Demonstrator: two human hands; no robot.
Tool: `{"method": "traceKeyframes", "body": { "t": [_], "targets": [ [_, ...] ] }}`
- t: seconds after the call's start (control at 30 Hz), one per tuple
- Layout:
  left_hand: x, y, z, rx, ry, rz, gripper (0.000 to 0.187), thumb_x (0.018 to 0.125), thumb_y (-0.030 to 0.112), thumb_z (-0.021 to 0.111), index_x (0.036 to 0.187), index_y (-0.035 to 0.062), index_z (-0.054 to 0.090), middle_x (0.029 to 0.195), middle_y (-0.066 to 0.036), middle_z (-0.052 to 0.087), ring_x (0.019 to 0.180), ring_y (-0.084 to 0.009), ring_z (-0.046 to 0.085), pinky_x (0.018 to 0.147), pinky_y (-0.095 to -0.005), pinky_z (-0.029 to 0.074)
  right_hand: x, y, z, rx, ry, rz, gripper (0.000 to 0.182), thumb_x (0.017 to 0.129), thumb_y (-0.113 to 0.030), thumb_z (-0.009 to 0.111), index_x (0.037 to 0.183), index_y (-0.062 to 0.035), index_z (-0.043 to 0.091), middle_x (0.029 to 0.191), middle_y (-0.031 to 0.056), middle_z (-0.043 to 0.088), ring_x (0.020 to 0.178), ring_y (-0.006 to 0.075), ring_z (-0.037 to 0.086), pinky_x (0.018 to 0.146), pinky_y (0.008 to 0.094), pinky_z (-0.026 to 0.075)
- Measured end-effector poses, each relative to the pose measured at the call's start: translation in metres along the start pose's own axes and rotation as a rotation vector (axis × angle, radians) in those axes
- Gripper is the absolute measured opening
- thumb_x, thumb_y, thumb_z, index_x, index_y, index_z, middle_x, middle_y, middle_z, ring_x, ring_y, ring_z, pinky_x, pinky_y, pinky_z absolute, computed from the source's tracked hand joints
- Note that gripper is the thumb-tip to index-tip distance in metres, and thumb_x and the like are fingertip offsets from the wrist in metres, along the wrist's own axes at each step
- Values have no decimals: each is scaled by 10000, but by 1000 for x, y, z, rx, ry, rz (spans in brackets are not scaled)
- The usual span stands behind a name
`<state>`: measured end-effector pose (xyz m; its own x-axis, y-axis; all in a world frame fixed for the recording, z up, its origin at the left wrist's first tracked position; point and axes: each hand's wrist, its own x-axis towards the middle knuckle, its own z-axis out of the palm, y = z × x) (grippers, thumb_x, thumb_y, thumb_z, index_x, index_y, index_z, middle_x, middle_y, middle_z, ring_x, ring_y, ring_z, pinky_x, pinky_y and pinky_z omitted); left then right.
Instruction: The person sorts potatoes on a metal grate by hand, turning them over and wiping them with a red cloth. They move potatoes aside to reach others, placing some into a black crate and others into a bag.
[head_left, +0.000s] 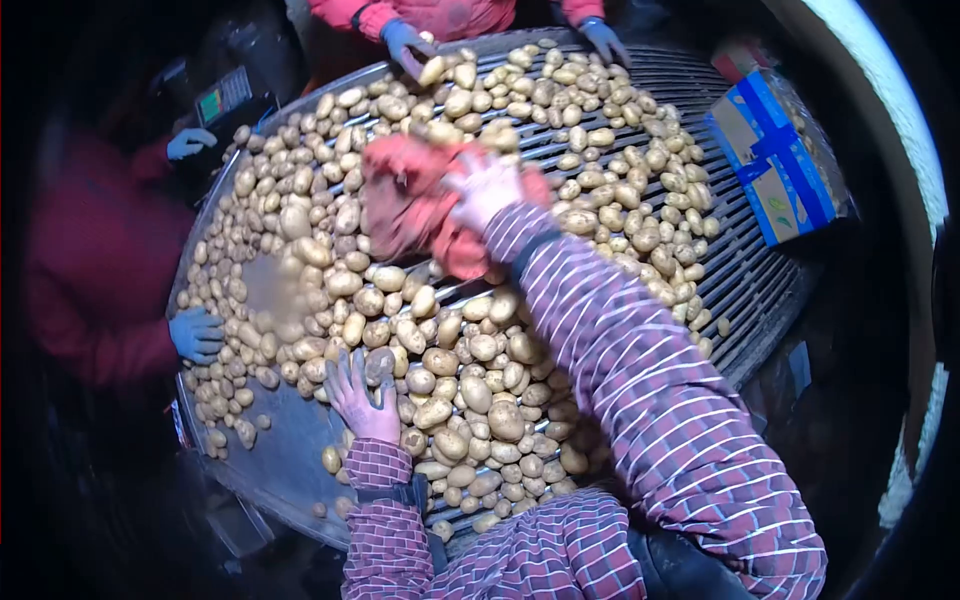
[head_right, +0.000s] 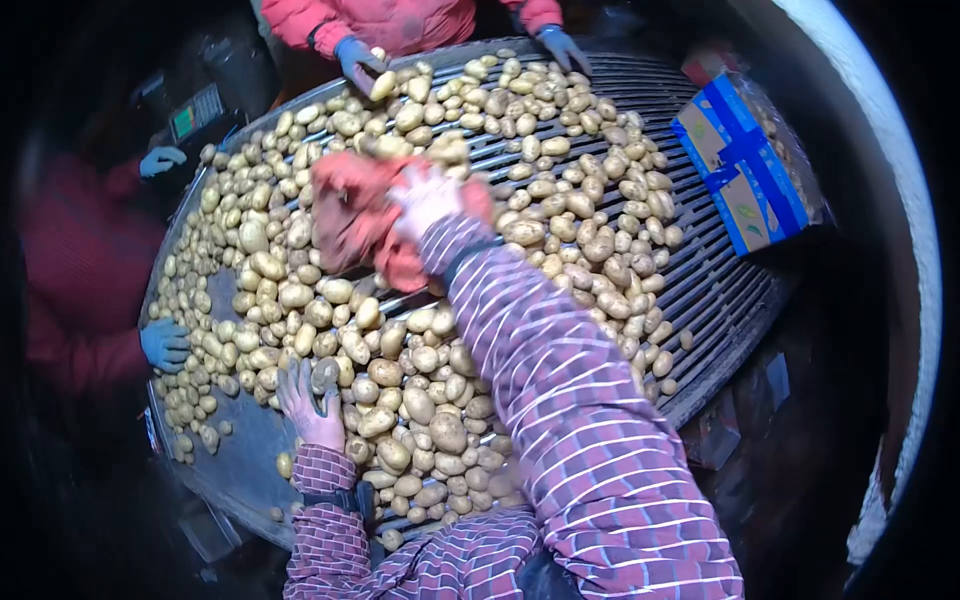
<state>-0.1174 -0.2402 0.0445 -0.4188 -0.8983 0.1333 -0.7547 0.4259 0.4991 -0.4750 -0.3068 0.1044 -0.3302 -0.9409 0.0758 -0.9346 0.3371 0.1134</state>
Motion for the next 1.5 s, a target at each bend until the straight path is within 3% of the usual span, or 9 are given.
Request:
{"method": "traceKeyframes", "body": {
  "t": [0.2, 0.27, 0.6, 0.7, 0.93, 1.2, 1.33, 1.4, 1.5],
  "targets": [
    [3, 0, 14, 75, -10, -32, 713, 775, 351, 687, 1415, 158, 438, 1452, -88, 408, 1392, -348, 270, 1164, -538, 104, -28, 160, 30, 301, -23, 470, 538, 882, -440, 471, 1409, -344, 423, 1479, 157, 369, 1324, 397, 397, 1074, 503, 351],
    [5, 0, 19, 109, 45, -17, 671, 807, 320, 668, 1415, 156, 437, 1434, -78, 432, 1380, -338, 301, 1151, -515, 146, -73, 190, 37, 358, -180, 477, 507, 901, -251, 508, 1400, -310, 437, 1468, 195, 363, 1277, 413, 445, 1043, 484, 395],
    [-49, 17, 5, -61, -178, 99, 657, 797, 382, 692, 1407, 282, 467, 1521, -168, 280, 1432, -399, 170, 1154, -565, 146, -275, 37, -27, 246, -203, 126, 243, 787, -326, 593, 908, -146, 702, 858, 160, 663, 921, 346, 613, 760, 477, 496],
    [-88, 30, -14, -122, -170, 199, 677, 763, 337, 713, 1395, 255, 485, 1506, -215, 277, 1383, -425, 257, 1139, -543, 206, -291, -25, -81, 76, -150, -84, 224, 723, -266, 659, 940, -221, 694, 1178, 74, 580, 1000, 267, 585, 794, 447, 490],
    [-197, 3, -25, -56, -259, 221, 482, 721, 318, 727, 1115, 82, 578, 1370, -256, 401, 1309, -459, 348, 1080, -552, 286, -377, -113, -73, 309, 45, -702, 360, 795, -217, 549, 1149, -258, 593, 1231, 53, 511, 1061, 282, 533, 851, 465, 487],
    [-126, 25, -52, -339, 116, 104, 295, 792, 85, 658, 1085, 102, 647, 1149, -131, 611, 1098, -335, 551, 975, -438, 413, -279, -24, -44, 420, -60, -84, 511, 682, -237, 736, 1171, -262, 591, 1291, 74, 503, 1027, 312, 573, 869, 407, 501],
    [-13, 47, -42, -230, 96, 206, 287, 825, 79, 613, 1112, 73, 628, 1130, -139, 624, 1028, -333, 593, 920, -412, 456, -242, 71, -55, 739, 431, 113, 447, 620, 22, 617, 1045, -110, 659, 1123, 123, 601, 1052, 351, 569, 962, 398, 456],
    [43, 47, -12, -158, -15, 159, 323, 825, 112, 619, 1144, 62, 615, 1139, -163, 621, 1052, -344, 583, 940, -415, 454, -258, 128, -67, 1182, 477, 352, 578, 641, 89, 585, 1204, -42, 602, 1237, 87, 587, 1218, 225, 519, 1078, 318, 370],
    [107, 44, 47, 22, -31, 288, 435, 813, 183, 649, 1224, 72, 561, 1176, -184, 584, 1101, -347, 564, 962, -428, 456, -321, 212, -97, 1132, 544, 506, 656, 689, 106, 590, 1327, -25, 511, 1339, 100, 527, 1273, 200, 470, 1091, 303, 341]
  ]
}}
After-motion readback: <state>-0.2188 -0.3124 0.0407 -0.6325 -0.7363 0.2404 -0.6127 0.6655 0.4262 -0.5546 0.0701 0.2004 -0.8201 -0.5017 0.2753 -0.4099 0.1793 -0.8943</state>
